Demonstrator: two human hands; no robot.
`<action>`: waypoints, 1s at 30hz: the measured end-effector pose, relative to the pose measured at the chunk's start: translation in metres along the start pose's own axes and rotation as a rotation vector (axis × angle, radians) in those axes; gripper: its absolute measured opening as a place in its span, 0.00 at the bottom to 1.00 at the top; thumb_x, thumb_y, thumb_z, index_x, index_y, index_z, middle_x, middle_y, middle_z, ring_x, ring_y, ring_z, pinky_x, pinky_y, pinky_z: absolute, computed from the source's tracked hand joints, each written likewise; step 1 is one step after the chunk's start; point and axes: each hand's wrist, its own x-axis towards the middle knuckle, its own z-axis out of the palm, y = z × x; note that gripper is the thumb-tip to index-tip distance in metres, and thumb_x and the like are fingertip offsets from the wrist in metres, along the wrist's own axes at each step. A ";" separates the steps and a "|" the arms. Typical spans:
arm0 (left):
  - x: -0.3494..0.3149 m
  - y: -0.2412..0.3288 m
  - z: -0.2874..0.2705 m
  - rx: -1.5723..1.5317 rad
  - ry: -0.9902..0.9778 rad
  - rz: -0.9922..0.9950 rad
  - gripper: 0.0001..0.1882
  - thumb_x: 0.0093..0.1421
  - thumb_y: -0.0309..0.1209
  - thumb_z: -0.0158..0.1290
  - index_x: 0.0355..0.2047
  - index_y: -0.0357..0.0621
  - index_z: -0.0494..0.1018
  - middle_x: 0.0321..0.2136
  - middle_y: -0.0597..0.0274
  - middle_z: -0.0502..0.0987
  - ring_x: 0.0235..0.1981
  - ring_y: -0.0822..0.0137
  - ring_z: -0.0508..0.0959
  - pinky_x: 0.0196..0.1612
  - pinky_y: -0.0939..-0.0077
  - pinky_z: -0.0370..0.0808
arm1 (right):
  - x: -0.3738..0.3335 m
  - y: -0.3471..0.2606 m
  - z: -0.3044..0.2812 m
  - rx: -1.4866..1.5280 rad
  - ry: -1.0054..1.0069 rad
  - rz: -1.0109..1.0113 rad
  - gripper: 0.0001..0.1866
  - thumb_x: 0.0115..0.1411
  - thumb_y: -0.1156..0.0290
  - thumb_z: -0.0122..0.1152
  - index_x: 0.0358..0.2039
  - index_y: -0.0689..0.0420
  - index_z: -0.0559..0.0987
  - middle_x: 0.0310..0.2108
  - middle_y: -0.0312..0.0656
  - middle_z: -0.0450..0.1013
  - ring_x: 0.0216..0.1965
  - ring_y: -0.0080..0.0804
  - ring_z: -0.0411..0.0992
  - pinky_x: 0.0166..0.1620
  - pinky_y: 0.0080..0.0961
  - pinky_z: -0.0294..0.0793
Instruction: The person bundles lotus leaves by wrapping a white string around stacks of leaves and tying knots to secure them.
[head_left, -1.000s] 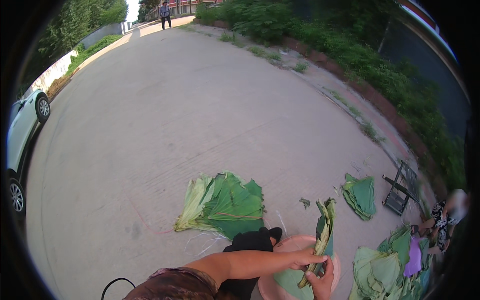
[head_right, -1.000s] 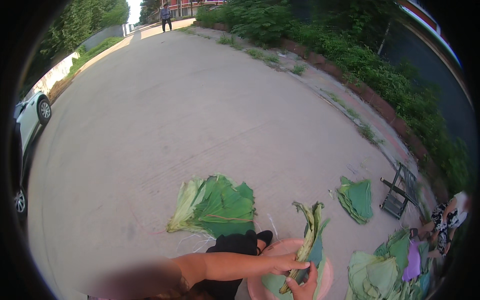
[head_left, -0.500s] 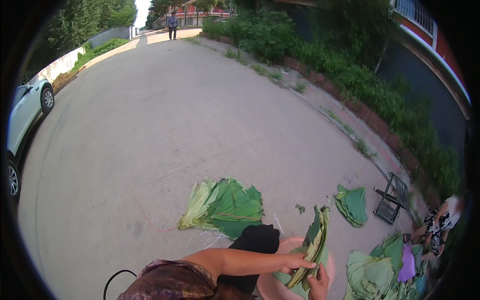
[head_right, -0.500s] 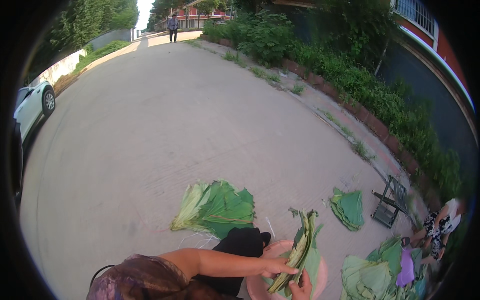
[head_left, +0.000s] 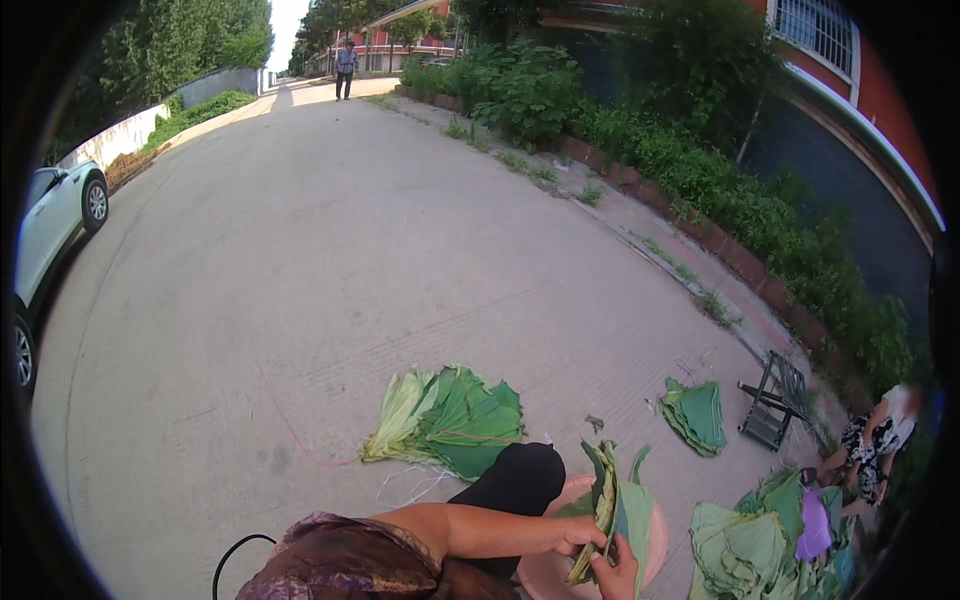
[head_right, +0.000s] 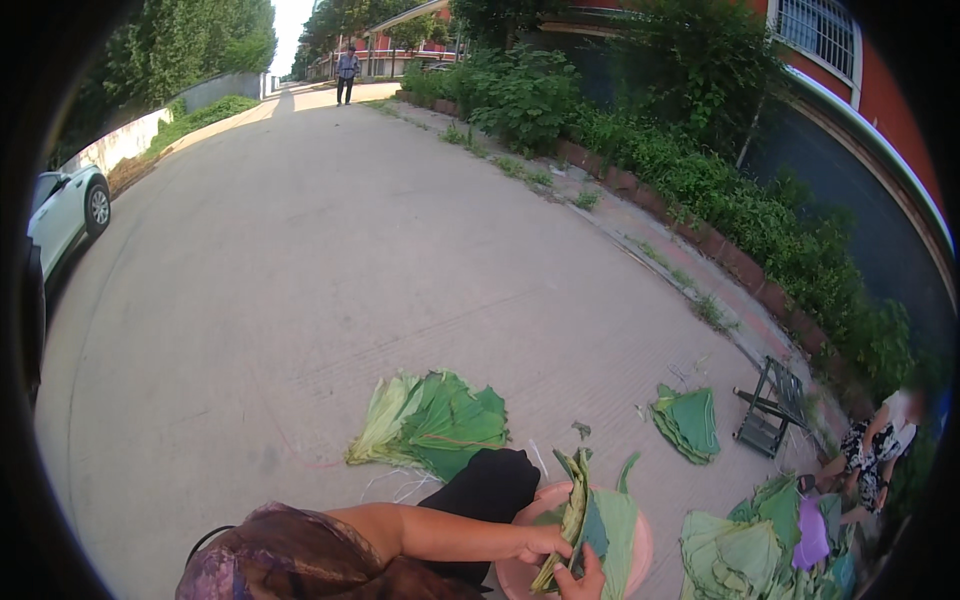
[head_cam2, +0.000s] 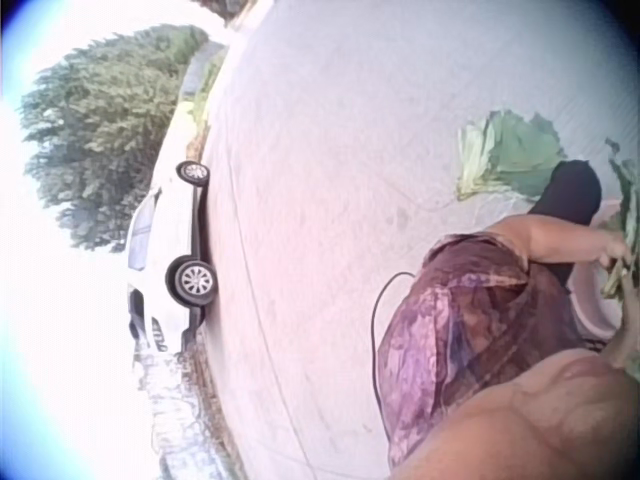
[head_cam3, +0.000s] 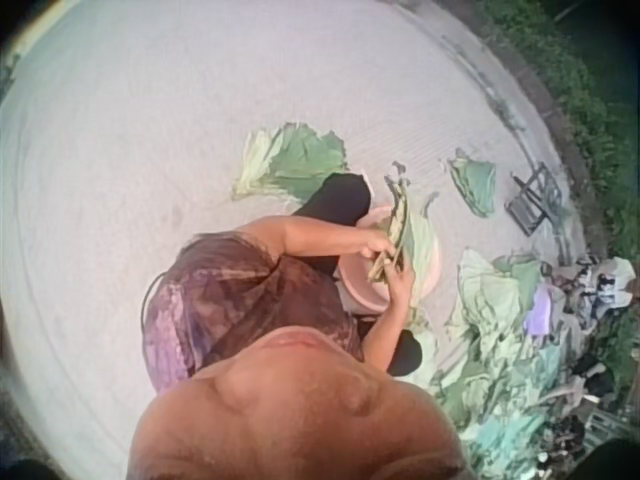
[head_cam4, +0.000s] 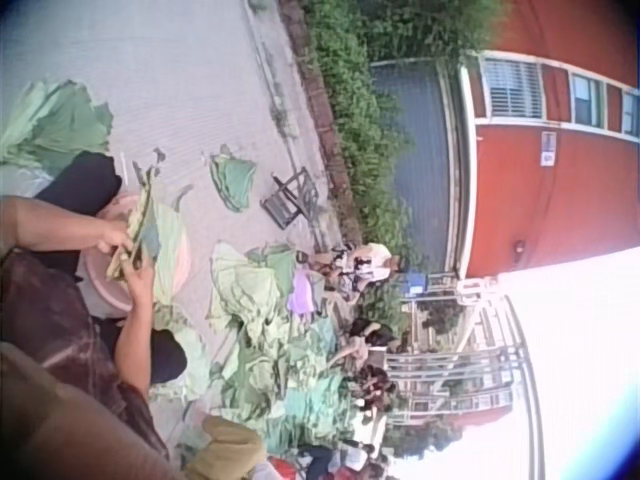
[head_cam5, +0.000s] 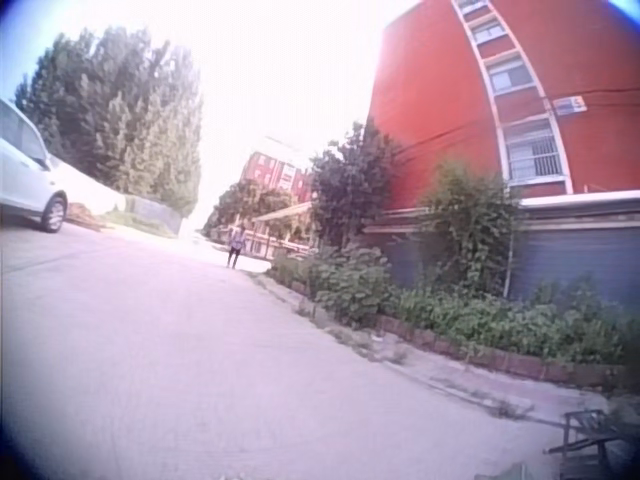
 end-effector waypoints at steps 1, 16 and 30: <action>0.001 -0.002 0.000 0.004 -0.005 -0.004 0.14 0.45 0.18 0.46 0.35 0.34 0.68 0.29 0.52 0.73 0.30 0.58 0.74 0.31 0.66 0.74 | 0.000 0.005 -0.001 -0.022 0.007 -0.033 0.27 0.48 0.71 0.59 0.48 0.64 0.64 0.41 0.45 0.66 0.40 0.30 0.66 0.41 0.24 0.67; 0.007 -0.011 -0.010 -0.214 -0.072 -0.012 0.17 0.48 0.21 0.45 0.41 0.37 0.65 0.36 0.49 0.71 0.38 0.53 0.73 0.41 0.55 0.71 | -0.009 0.013 -0.012 -0.008 -0.080 -0.263 0.44 0.37 0.52 0.68 0.51 0.63 0.61 0.42 0.45 0.65 0.42 0.32 0.65 0.42 0.25 0.66; 0.024 -0.024 -0.032 -0.203 -0.111 -0.092 0.16 0.50 0.23 0.45 0.41 0.35 0.65 0.37 0.50 0.72 0.39 0.53 0.73 0.43 0.53 0.69 | -0.015 0.023 -0.014 0.001 -0.071 -0.148 0.36 0.43 0.63 0.65 0.51 0.63 0.62 0.41 0.45 0.67 0.41 0.31 0.65 0.42 0.25 0.67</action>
